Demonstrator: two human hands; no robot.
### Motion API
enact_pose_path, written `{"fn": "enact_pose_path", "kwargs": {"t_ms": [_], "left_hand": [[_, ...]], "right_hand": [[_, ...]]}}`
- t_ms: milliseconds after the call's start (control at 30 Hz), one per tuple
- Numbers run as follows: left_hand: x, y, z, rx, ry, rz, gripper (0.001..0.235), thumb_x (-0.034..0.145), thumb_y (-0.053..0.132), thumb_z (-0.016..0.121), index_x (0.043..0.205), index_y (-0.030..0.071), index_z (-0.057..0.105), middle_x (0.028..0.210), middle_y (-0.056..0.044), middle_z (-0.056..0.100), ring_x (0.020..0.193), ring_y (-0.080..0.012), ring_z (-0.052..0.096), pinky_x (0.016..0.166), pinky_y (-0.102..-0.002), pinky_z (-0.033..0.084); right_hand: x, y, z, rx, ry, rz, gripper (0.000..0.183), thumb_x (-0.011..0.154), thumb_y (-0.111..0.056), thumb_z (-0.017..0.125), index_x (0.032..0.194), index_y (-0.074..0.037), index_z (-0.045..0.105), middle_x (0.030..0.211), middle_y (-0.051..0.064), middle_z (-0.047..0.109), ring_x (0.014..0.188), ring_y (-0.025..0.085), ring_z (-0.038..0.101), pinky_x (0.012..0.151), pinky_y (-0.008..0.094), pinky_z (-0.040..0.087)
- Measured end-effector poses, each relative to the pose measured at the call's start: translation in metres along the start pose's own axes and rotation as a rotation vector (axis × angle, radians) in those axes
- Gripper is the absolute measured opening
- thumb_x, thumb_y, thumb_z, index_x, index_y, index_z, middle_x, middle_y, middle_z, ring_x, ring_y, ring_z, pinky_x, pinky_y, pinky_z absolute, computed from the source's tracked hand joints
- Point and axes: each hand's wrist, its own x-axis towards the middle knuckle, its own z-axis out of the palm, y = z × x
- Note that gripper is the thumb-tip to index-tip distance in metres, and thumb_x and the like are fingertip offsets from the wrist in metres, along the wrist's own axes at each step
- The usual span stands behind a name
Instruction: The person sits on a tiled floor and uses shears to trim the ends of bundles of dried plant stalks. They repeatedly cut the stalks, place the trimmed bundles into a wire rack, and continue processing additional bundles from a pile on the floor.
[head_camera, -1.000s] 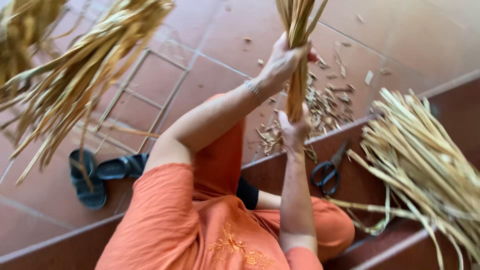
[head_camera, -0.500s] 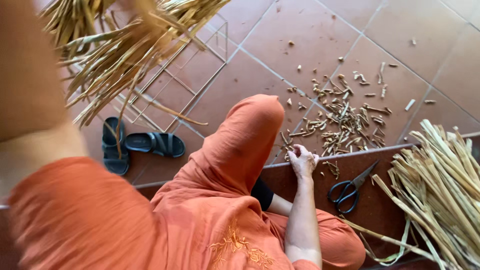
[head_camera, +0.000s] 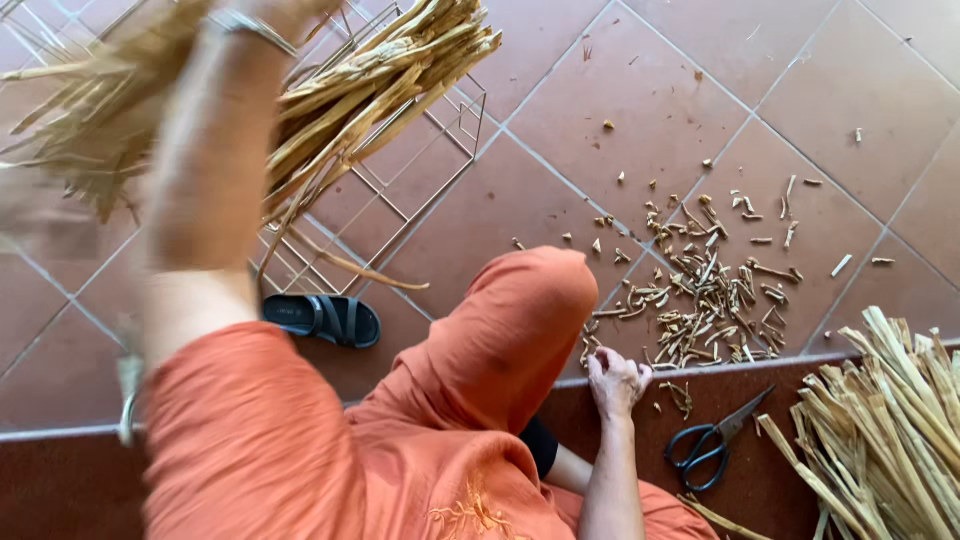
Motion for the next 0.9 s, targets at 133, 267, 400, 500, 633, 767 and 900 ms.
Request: {"fn": "enact_pose_path", "kwargs": {"t_ms": [133, 267, 400, 500, 633, 767, 900], "left_hand": [[0.042, -0.014, 0.052, 0.082, 0.092, 0.04, 0.04, 0.098, 0.031, 0.075, 0.125, 0.004, 0.064, 0.114, -0.024, 0.066, 0.108, -0.0404, 0.062, 0.09, -0.051, 0.052], [0.048, -0.006, 0.105, -0.003, 0.157, -0.108, 0.074, 0.089, 0.035, 0.078, 0.146, 0.001, 0.045, 0.143, -0.028, 0.044, 0.128, -0.0467, 0.046, 0.1, -0.055, 0.046], [0.045, 0.011, 0.123, 0.036, 0.094, -0.246, 0.074, 0.092, 0.042, 0.074, 0.145, 0.002, 0.04, 0.144, -0.025, 0.041, 0.135, -0.0452, 0.04, 0.105, -0.067, 0.036], [0.047, 0.016, 0.111, 0.064, 0.143, -0.282, 0.065, 0.094, 0.036, 0.069, 0.143, 0.003, 0.043, 0.147, -0.024, 0.042, 0.142, -0.0455, 0.035, 0.109, -0.07, 0.031], [0.041, 0.039, 0.09, 0.028, 0.077, -0.339, 0.092, 0.078, 0.036, 0.072, 0.154, 0.006, 0.028, 0.15, -0.022, 0.037, 0.142, -0.0457, 0.029, 0.111, -0.073, 0.023], [0.032, 0.046, 0.073, -0.011, -0.097, -0.343, 0.111, 0.074, 0.048, 0.077, 0.156, 0.004, 0.018, 0.159, -0.023, 0.025, 0.145, -0.0445, 0.022, 0.11, -0.078, 0.013], [0.037, 0.031, 0.079, -0.046, 0.002, -0.157, 0.094, 0.095, 0.05, 0.069, 0.162, 0.002, 0.023, 0.166, -0.028, 0.026, 0.154, -0.0451, 0.02, 0.123, -0.067, 0.014]], "right_hand": [[0.002, -0.008, -0.005, -0.097, -0.001, 0.014, 0.015, 0.082, -0.035, 0.078, 0.091, -0.022, 0.079, 0.094, -0.002, 0.078, 0.086, 0.021, 0.068, 0.107, 0.044, 0.037], [0.002, -0.012, -0.009, -0.096, -0.005, 0.036, 0.011, 0.083, -0.033, 0.077, 0.087, -0.023, 0.079, 0.093, -0.003, 0.078, 0.086, 0.02, 0.068, 0.106, 0.044, 0.036], [0.0, -0.015, -0.01, -0.094, 0.006, 0.041, 0.009, 0.084, -0.032, 0.076, 0.085, -0.023, 0.078, 0.093, -0.003, 0.078, 0.086, 0.02, 0.068, 0.106, 0.044, 0.036], [0.001, -0.015, -0.009, -0.092, 0.013, 0.032, 0.009, 0.085, -0.031, 0.075, 0.085, -0.023, 0.078, 0.093, -0.003, 0.078, 0.086, 0.02, 0.068, 0.107, 0.044, 0.036], [-0.006, -0.017, -0.007, -0.082, 0.029, 0.018, 0.009, 0.084, -0.03, 0.074, 0.084, -0.022, 0.078, 0.093, -0.003, 0.078, 0.086, 0.02, 0.067, 0.106, 0.045, 0.036], [-0.002, -0.01, -0.003, -0.103, 0.062, -0.017, 0.009, 0.086, -0.03, 0.074, 0.084, -0.022, 0.077, 0.089, -0.001, 0.077, 0.086, 0.022, 0.067, 0.105, 0.046, 0.038], [-0.005, -0.012, 0.0, -0.091, 0.125, -0.09, 0.009, 0.084, -0.029, 0.073, 0.087, -0.021, 0.075, 0.086, 0.0, 0.075, 0.085, 0.022, 0.066, 0.103, 0.049, 0.039]]}}
